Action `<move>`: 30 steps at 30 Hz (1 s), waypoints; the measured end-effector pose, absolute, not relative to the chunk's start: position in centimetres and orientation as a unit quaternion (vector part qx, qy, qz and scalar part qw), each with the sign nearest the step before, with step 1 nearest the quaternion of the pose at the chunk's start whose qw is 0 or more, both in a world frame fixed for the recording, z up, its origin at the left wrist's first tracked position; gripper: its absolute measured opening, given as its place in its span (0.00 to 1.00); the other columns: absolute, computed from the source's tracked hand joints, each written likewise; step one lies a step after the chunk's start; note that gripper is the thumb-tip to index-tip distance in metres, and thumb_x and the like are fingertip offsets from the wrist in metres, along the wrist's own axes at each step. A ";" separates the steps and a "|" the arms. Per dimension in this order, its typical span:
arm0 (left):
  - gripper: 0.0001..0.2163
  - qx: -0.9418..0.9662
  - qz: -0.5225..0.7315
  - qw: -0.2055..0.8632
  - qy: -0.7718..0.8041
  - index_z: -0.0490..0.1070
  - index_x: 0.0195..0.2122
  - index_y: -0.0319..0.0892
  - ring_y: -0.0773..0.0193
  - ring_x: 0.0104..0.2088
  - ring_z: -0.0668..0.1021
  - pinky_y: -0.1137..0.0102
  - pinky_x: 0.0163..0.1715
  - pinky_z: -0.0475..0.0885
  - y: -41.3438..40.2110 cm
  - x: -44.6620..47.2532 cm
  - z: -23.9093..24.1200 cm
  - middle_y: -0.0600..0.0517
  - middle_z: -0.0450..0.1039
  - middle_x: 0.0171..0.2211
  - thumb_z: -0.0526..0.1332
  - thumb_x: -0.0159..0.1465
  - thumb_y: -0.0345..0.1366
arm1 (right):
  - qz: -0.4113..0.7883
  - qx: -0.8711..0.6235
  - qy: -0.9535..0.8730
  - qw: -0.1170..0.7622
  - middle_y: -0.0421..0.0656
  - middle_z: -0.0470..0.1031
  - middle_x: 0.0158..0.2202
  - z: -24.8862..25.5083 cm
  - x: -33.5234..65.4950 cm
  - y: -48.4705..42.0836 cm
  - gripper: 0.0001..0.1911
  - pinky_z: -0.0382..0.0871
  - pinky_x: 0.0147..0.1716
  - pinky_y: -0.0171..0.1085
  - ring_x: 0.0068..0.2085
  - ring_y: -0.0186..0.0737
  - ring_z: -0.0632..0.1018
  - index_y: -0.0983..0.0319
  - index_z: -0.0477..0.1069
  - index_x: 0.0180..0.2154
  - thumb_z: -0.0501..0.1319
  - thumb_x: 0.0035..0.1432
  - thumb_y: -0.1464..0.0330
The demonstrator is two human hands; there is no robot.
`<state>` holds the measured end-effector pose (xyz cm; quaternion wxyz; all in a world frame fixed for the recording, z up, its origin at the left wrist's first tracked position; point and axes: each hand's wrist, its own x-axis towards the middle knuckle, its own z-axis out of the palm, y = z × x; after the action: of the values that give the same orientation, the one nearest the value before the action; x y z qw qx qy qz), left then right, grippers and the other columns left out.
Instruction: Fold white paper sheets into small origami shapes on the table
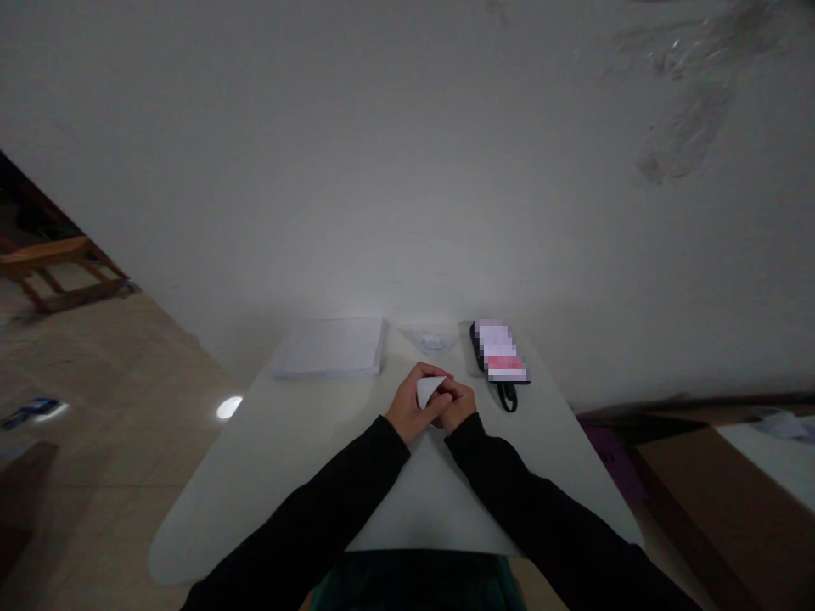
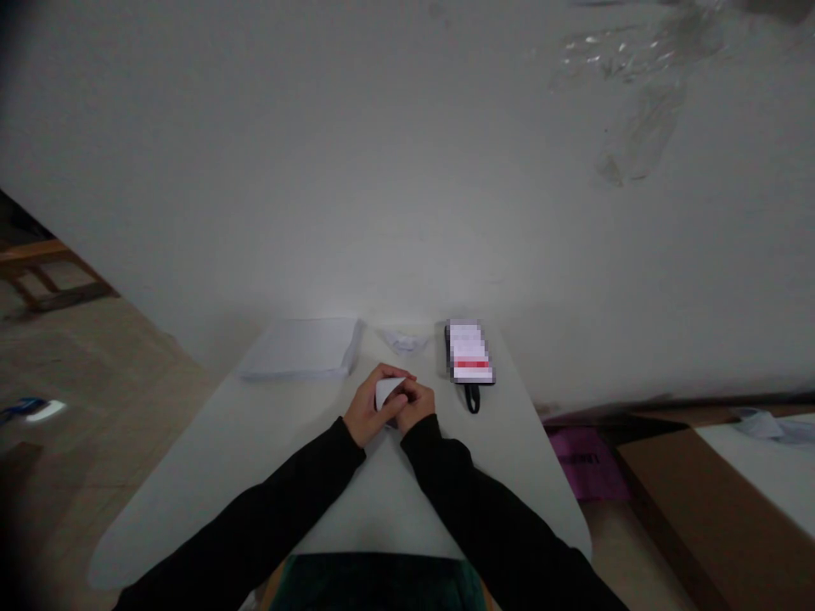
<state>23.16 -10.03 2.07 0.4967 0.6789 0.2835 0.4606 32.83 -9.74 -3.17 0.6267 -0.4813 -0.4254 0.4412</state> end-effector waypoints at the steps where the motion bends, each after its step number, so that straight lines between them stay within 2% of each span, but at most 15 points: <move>1: 0.15 0.680 0.455 0.501 0.282 0.65 0.41 0.38 0.58 0.40 0.73 0.66 0.42 0.66 -10.0 23.1 2.0 0.45 0.70 0.40 0.62 0.55 0.39 | 0.439 -0.486 -0.421 0.628 0.36 0.65 0.14 -3.2 32.9 -9.7 0.05 0.62 0.21 0.33 0.19 0.33 0.67 0.63 0.67 0.16 0.58 0.37 0.68; 5: 0.14 0.641 0.456 0.552 0.276 0.65 0.41 0.39 0.59 0.41 0.73 0.65 0.43 0.65 -9.6 23.2 1.3 0.45 0.70 0.40 0.62 0.55 0.39 | 0.424 -0.483 -0.442 0.626 0.36 0.67 0.16 -3.1 33.1 -9.5 0.04 0.63 0.23 0.33 0.21 0.33 0.68 0.63 0.67 0.17 0.58 0.36 0.68; 9: 0.16 0.478 0.495 0.677 0.262 0.62 0.43 0.41 0.58 0.40 0.74 0.62 0.43 0.66 -8.9 23.5 0.5 0.46 0.71 0.41 0.62 0.55 0.38 | 0.432 -0.465 -0.479 0.607 0.37 0.67 0.19 -2.4 32.9 -9.7 0.08 0.62 0.22 0.32 0.20 0.31 0.67 0.64 0.71 0.22 0.60 0.41 0.64; 12: 0.19 0.369 0.522 0.729 0.245 0.60 0.46 0.43 0.57 0.41 0.75 0.60 0.43 0.67 -8.3 23.5 0.3 0.47 0.71 0.41 0.62 0.54 0.37 | 0.357 -0.474 -0.534 0.603 0.38 0.68 0.21 -2.1 32.7 -10.1 0.09 0.62 0.23 0.33 0.22 0.31 0.67 0.63 0.73 0.26 0.63 0.43 0.64; 15: 0.21 0.343 0.541 0.726 0.250 0.61 0.47 0.43 0.59 0.41 0.75 0.62 0.43 0.66 -8.1 23.5 0.4 0.47 0.71 0.41 0.64 0.53 0.36 | 0.226 -0.472 -0.593 0.611 0.40 0.71 0.25 -1.8 33.0 -10.2 0.03 0.65 0.32 0.37 0.30 0.37 0.70 0.61 0.74 0.25 0.65 0.43 0.68; 18: 0.20 0.356 0.529 0.727 0.254 0.62 0.48 0.43 0.60 0.40 0.75 0.65 0.41 0.67 -8.3 23.5 0.4 0.47 0.71 0.41 0.63 0.54 0.38 | 0.140 -0.476 -0.598 0.629 0.40 0.71 0.27 -1.5 33.6 -10.1 0.03 0.64 0.36 0.40 0.33 0.39 0.71 0.59 0.73 0.22 0.65 0.44 0.69; 22: 0.22 0.354 0.495 0.762 0.224 0.62 0.50 0.42 0.59 0.42 0.74 0.66 0.39 0.68 -8.7 23.6 0.2 0.45 0.70 0.43 0.58 0.57 0.47 | 0.098 -0.487 -0.595 0.632 0.40 0.69 0.28 -1.3 34.1 -10.0 0.02 0.64 0.37 0.41 0.34 0.39 0.70 0.57 0.75 0.23 0.65 0.46 0.67; 25: 0.24 0.358 0.495 0.765 0.205 0.63 0.49 0.40 0.56 0.43 0.74 0.64 0.40 0.68 -8.9 23.7 0.3 0.42 0.70 0.44 0.55 0.58 0.51 | 0.074 -0.525 -0.589 0.610 0.41 0.67 0.31 -1.4 34.0 -10.1 0.06 0.63 0.37 0.42 0.35 0.40 0.68 0.57 0.75 0.20 0.66 0.44 0.63; 30: 0.26 0.434 0.500 0.721 0.203 0.63 0.49 0.38 0.55 0.43 0.74 0.64 0.40 0.69 -9.1 23.6 0.7 0.41 0.69 0.46 0.60 0.54 0.50 | 0.056 -0.574 -0.544 0.609 0.43 0.63 0.30 -1.7 33.9 -10.1 0.10 0.63 0.39 0.45 0.37 0.42 0.66 0.59 0.74 0.20 0.67 0.42 0.60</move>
<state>23.55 -9.15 0.67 0.7215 0.4339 0.2032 0.4999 33.89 -10.12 -1.66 0.6093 -0.5739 -0.5442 0.0560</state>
